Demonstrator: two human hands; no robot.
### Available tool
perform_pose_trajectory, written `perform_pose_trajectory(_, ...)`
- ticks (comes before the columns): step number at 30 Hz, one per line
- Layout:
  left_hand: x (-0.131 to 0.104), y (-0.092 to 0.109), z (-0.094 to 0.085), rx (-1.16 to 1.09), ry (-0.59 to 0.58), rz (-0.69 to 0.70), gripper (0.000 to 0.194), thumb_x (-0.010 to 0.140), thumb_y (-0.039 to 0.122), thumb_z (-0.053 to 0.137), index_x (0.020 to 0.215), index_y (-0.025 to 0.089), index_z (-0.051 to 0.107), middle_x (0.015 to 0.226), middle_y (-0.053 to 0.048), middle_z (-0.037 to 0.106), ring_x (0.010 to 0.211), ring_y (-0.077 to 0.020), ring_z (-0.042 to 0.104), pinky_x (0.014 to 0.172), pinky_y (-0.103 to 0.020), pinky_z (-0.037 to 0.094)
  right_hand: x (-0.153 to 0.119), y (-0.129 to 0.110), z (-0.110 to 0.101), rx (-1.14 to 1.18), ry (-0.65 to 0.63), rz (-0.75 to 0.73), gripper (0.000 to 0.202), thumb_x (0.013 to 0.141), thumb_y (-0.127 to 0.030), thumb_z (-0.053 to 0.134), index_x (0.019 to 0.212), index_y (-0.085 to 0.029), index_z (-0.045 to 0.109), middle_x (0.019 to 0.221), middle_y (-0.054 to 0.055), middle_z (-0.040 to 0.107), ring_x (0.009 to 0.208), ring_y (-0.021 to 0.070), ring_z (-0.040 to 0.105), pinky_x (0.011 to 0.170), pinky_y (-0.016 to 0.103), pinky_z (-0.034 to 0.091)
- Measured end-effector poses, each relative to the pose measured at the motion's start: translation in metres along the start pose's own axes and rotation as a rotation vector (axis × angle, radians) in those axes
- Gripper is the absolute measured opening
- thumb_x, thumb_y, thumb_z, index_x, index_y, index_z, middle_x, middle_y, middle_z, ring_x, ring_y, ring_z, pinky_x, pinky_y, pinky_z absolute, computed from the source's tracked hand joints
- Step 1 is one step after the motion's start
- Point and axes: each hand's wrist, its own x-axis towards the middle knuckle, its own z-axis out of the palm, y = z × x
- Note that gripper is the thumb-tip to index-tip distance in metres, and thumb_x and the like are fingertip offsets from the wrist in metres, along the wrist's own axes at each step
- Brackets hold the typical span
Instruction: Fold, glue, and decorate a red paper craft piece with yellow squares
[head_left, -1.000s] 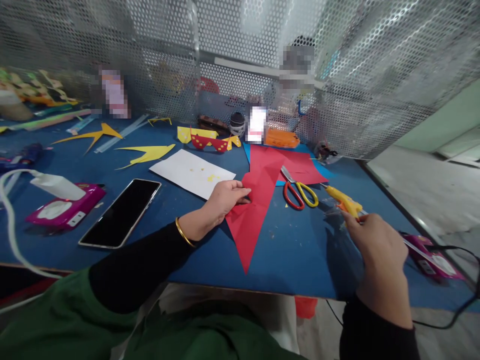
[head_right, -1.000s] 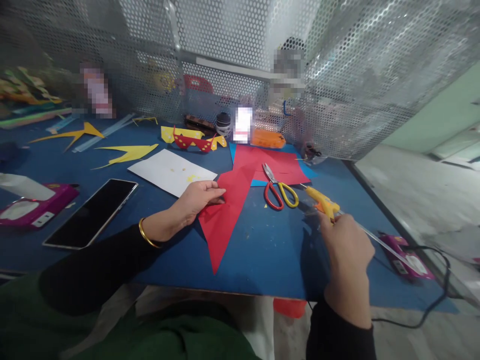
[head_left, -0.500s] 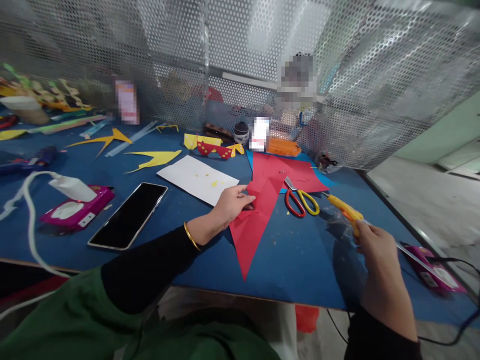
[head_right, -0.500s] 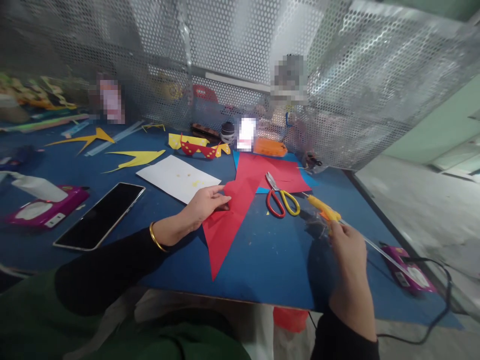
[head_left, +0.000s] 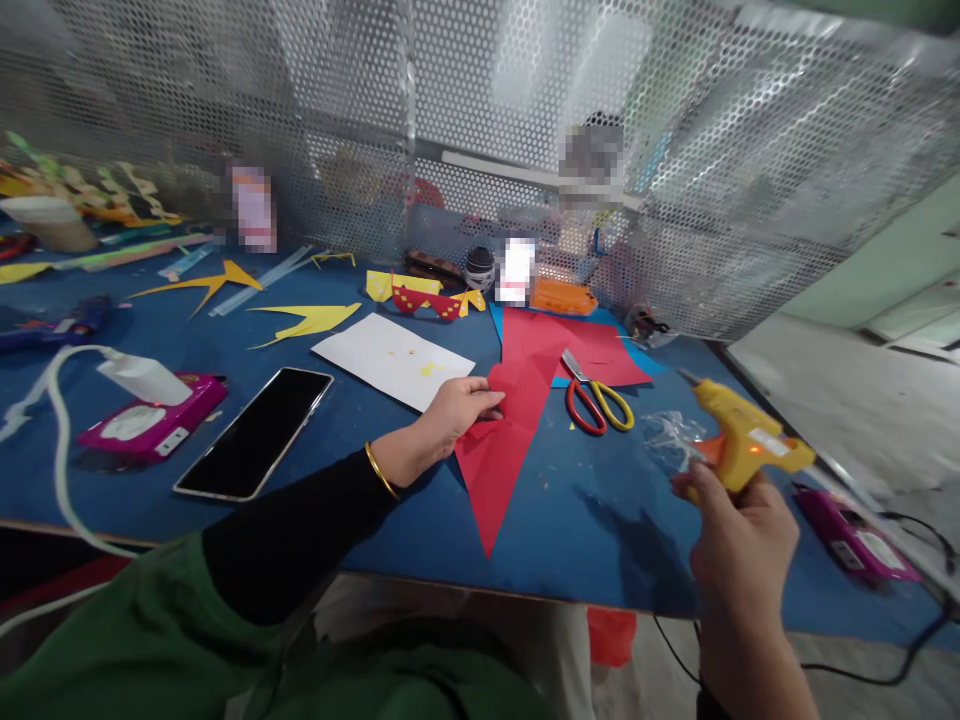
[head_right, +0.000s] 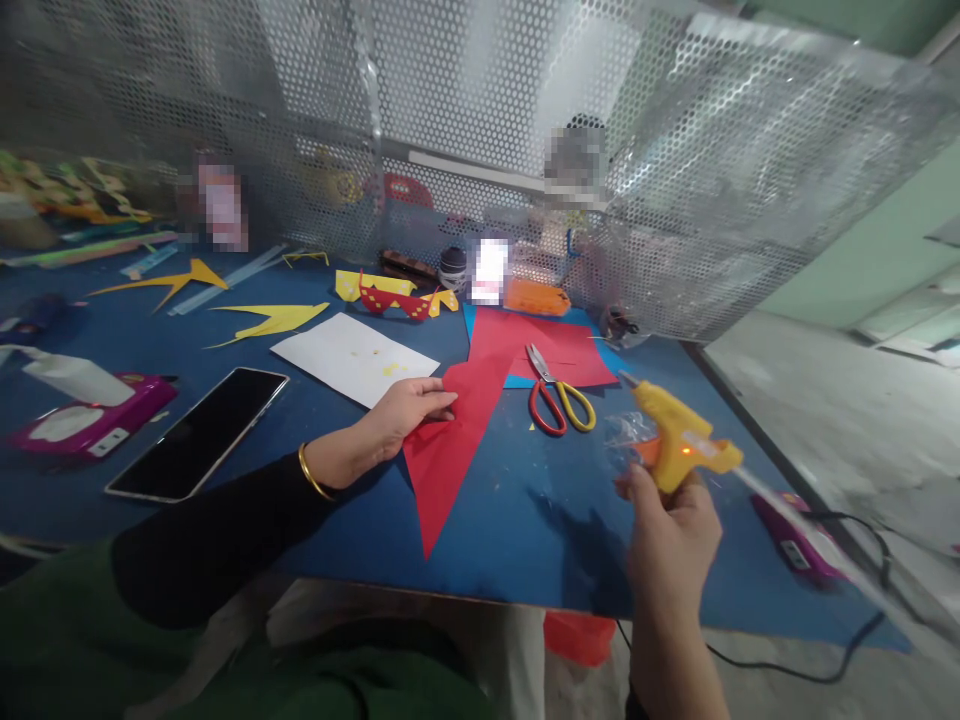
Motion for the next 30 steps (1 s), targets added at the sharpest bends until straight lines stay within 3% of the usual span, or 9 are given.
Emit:
perform_pose_trajectory(4,0.0,0.0,0.0,-0.004,-0.006,0.003,0.017,0.086,0.004,0.063,0.074,0.014,0.07,0.072,-0.001,0.07,0.056,-0.0062,0.062,0.065,-0.021,0.052,-0.014,-0.016,0.005,0.444,-0.285,0.281,0.044,0.061,-0.048,0.086,0.089,-0.018,0.07,0.072,-0.002,0.06,0.057,0.0094,0.05,0.054,0.024,0.045)
perform_pose_trajectory(9,0.0,-0.002,0.001,-0.015,-0.006,-0.001,0.017,0.088,0.005,0.063,0.075,0.013,0.07,0.072,-0.001,0.07,0.057,-0.0068,0.062,0.066,-0.022,0.052,-0.029,-0.053,0.006,0.581,-0.197,0.213,0.04,0.065,-0.04,0.089,0.095,-0.02,0.074,0.096,0.004,0.072,0.067,0.009,0.062,0.056,0.018,0.052)
perform_pose_trajectory(11,0.001,-0.002,0.001,-0.019,-0.006,-0.004,0.017,0.088,0.005,0.063,0.075,0.013,0.07,0.071,-0.002,0.07,0.057,-0.0068,0.062,0.065,-0.022,0.052,-0.033,-0.069,0.004,0.639,-0.334,0.311,0.044,0.063,-0.041,0.09,0.1,-0.022,0.075,0.106,0.006,0.073,0.068,0.0088,0.064,0.054,0.016,0.054)
perform_pose_trajectory(14,0.002,-0.002,0.001,-0.02,-0.012,0.001,0.018,0.088,0.005,0.063,0.074,0.013,0.069,0.071,-0.001,0.07,0.055,-0.0056,0.061,0.065,-0.021,0.051,-0.04,-0.087,0.007,0.722,-0.669,0.482,0.042,0.059,-0.043,0.09,0.095,-0.023,0.077,0.091,0.003,0.074,0.046,0.0033,0.05,0.038,0.014,0.043)
perform_pose_trajectory(17,0.003,-0.001,0.0,-0.007,-0.024,0.004,0.019,0.088,0.004,0.065,0.071,0.012,0.069,0.07,0.0,0.069,0.054,-0.0048,0.061,0.065,-0.02,0.05,-0.04,-0.096,0.022,0.711,-0.832,0.39,0.035,0.066,-0.043,0.086,0.092,-0.022,0.077,0.08,0.001,0.072,0.035,0.0013,0.039,0.031,0.016,0.037)
perform_pose_trajectory(19,0.003,-0.001,0.0,0.003,-0.028,0.0,0.019,0.086,0.004,0.066,0.07,0.013,0.07,0.068,0.0,0.069,0.054,-0.0054,0.061,0.065,-0.021,0.05,-0.033,-0.096,0.039,0.667,-0.774,0.233,0.031,0.068,-0.038,0.086,0.092,-0.022,0.076,0.079,0.001,0.072,0.039,0.004,0.047,0.035,0.018,0.041)
perform_pose_trajectory(22,0.003,0.0,-0.001,0.008,-0.031,-0.009,0.02,0.084,0.005,0.069,0.066,0.013,0.069,0.063,-0.001,0.066,0.055,-0.0076,0.061,0.066,-0.023,0.051,-0.013,-0.092,0.068,0.599,-0.496,0.01,0.025,0.064,-0.026,0.087,0.084,-0.019,0.074,0.079,0.001,0.072,0.052,0.0084,0.059,0.045,0.02,0.048)
perform_pose_trajectory(25,0.002,0.003,-0.002,0.044,-0.03,0.007,0.019,0.082,0.007,0.07,0.064,0.014,0.069,0.062,-0.001,0.066,0.055,-0.0081,0.061,0.067,-0.024,0.051,0.006,-0.083,0.089,0.607,-0.34,-0.01,0.026,0.06,-0.025,0.088,0.081,-0.017,0.074,0.082,0.001,0.071,0.062,0.0102,0.063,0.049,0.019,0.049)
perform_pose_trajectory(30,0.004,0.001,-0.004,0.164,0.016,0.146,0.024,0.08,0.013,0.069,0.057,0.017,0.064,0.057,0.001,0.061,0.054,-0.0091,0.058,0.062,-0.025,0.047,0.011,-0.068,0.093,0.624,-0.492,0.085,0.031,0.064,-0.026,0.088,0.091,-0.022,0.075,0.098,0.0,0.071,0.092,0.0136,0.068,0.083,0.026,0.058)
